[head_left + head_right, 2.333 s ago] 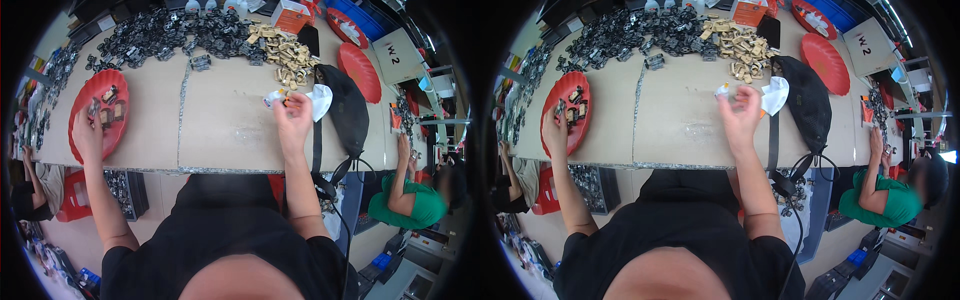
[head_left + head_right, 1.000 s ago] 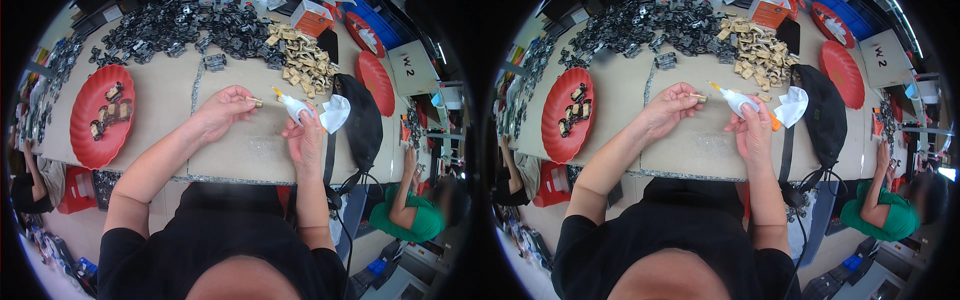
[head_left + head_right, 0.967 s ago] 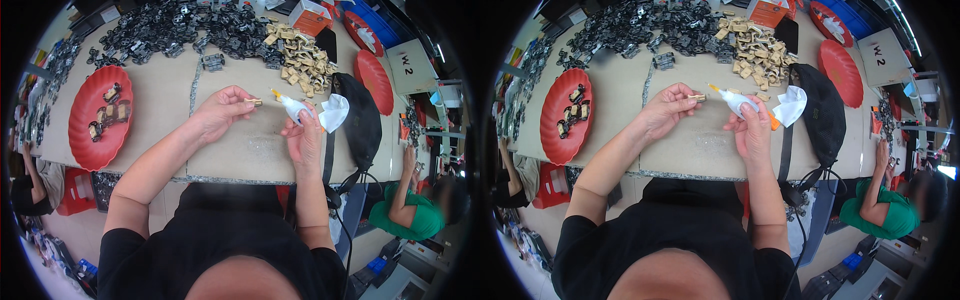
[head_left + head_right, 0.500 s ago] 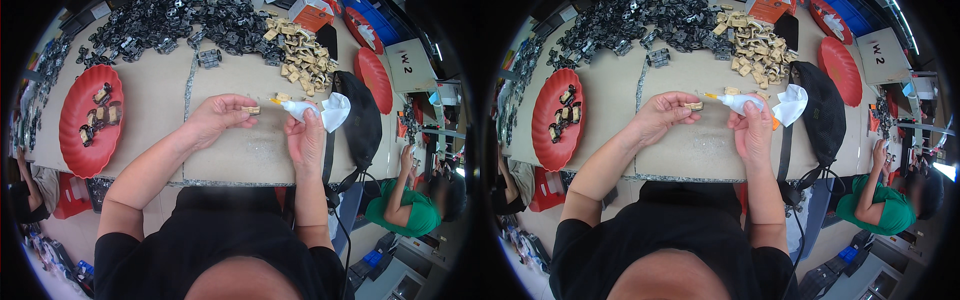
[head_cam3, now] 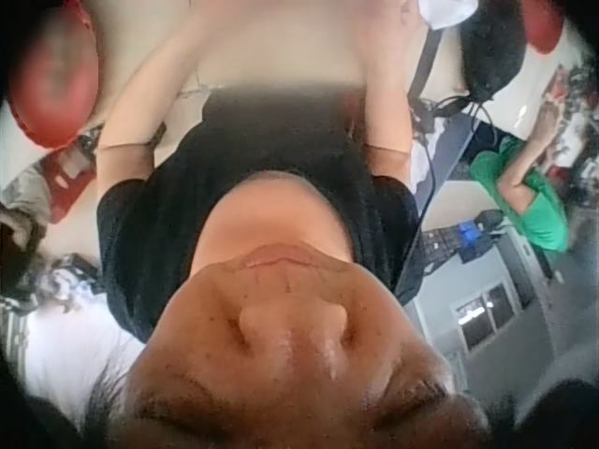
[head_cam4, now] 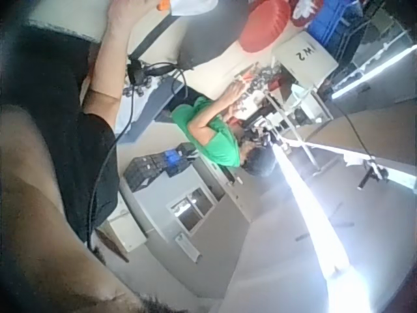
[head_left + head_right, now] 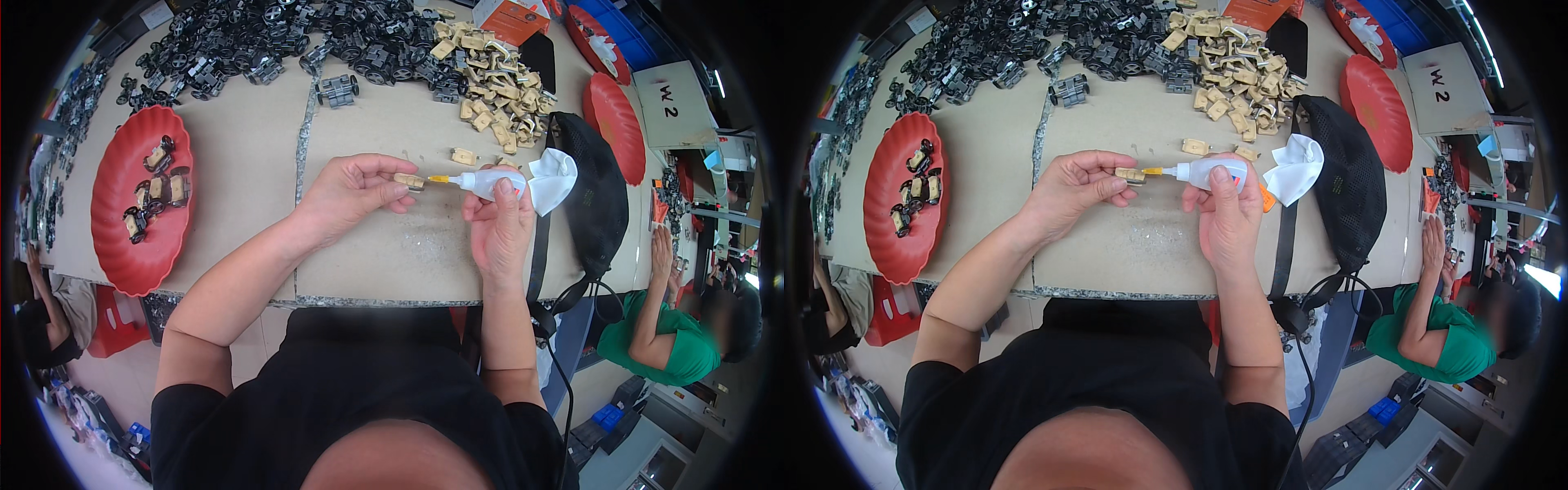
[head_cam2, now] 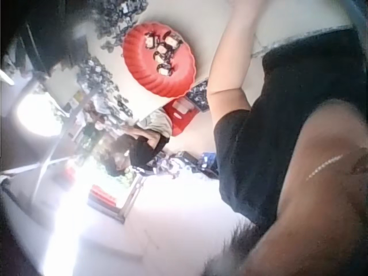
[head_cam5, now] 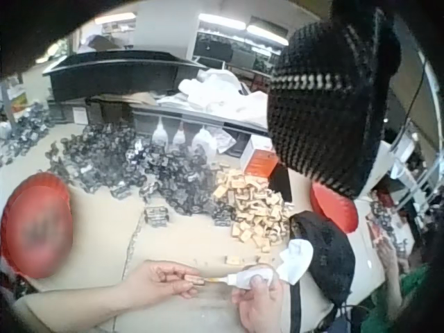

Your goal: The person applies glue from a bottle to toy car components and plastic body shells, then assembles them into small toy car models.

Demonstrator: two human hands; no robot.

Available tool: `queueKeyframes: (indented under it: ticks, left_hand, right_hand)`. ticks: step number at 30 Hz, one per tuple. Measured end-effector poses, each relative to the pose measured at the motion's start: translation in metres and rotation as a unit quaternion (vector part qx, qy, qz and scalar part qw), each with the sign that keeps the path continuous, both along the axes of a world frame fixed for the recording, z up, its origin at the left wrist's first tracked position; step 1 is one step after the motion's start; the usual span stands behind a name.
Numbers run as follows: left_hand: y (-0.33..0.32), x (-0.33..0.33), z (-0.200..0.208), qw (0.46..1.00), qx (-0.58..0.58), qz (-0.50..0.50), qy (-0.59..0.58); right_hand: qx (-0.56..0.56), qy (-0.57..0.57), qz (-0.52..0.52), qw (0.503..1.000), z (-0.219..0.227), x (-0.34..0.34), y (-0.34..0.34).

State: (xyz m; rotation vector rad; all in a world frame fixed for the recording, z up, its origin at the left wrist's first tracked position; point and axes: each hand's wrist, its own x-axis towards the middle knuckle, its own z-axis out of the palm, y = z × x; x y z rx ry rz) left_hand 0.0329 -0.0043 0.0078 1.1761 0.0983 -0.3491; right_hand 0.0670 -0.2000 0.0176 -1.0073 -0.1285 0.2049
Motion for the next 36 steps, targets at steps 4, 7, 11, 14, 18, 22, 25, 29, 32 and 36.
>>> queueKeyframes:
  ticks: [4, 7, 11, 14, 18, 22, 25, 29, 32, 36]
  left_hand:
    - [0.000, 0.000, -0.002, 1.000, -0.003, 0.009, -0.004]
    - [0.001, 0.000, -0.001, 1.000, -0.006, 0.007, -0.001]
    - [-0.003, -0.002, -0.001, 0.999, 0.031, 0.030, -0.020]
    - [-0.002, -0.002, 0.000, 0.998, 0.058, 0.017, -0.016]
    - [-0.001, -0.002, 0.001, 0.998, 0.056, 0.019, -0.015]
    - [-0.001, -0.002, 0.003, 0.998, 0.063, 0.018, -0.008]
    - [-0.001, -0.002, 0.002, 0.998, 0.064, 0.016, -0.009]
    - [-0.001, -0.001, 0.001, 0.998, 0.068, 0.011, -0.012]
    - [0.000, -0.002, 0.000, 0.997, 0.071, 0.015, -0.010]
    - [-0.001, -0.001, 0.001, 0.998, 0.065, 0.014, -0.007]
  right_hand:
    - [-0.034, -0.029, -0.011, 0.999, 0.000, -0.002, 0.001]
    - [-0.069, -0.059, -0.016, 0.996, -0.004, -0.003, 0.000]
    - [-0.135, -0.119, -0.025, 0.983, -0.006, -0.006, 0.000]
    - [-0.182, -0.159, -0.022, 0.970, -0.007, -0.009, -0.001]
    - [-0.194, -0.191, -0.015, 0.962, -0.009, -0.011, 0.000]
    - [-0.228, -0.220, -0.016, 0.949, -0.013, -0.010, -0.003]
    - [-0.244, -0.229, -0.016, 0.942, -0.014, -0.010, -0.004]
    - [-0.248, -0.231, -0.013, 0.941, -0.013, -0.010, -0.003]
    - [-0.252, -0.237, -0.012, 0.938, -0.013, -0.010, -0.003]
    - [-0.252, -0.241, -0.018, 0.937, -0.013, -0.009, -0.002]
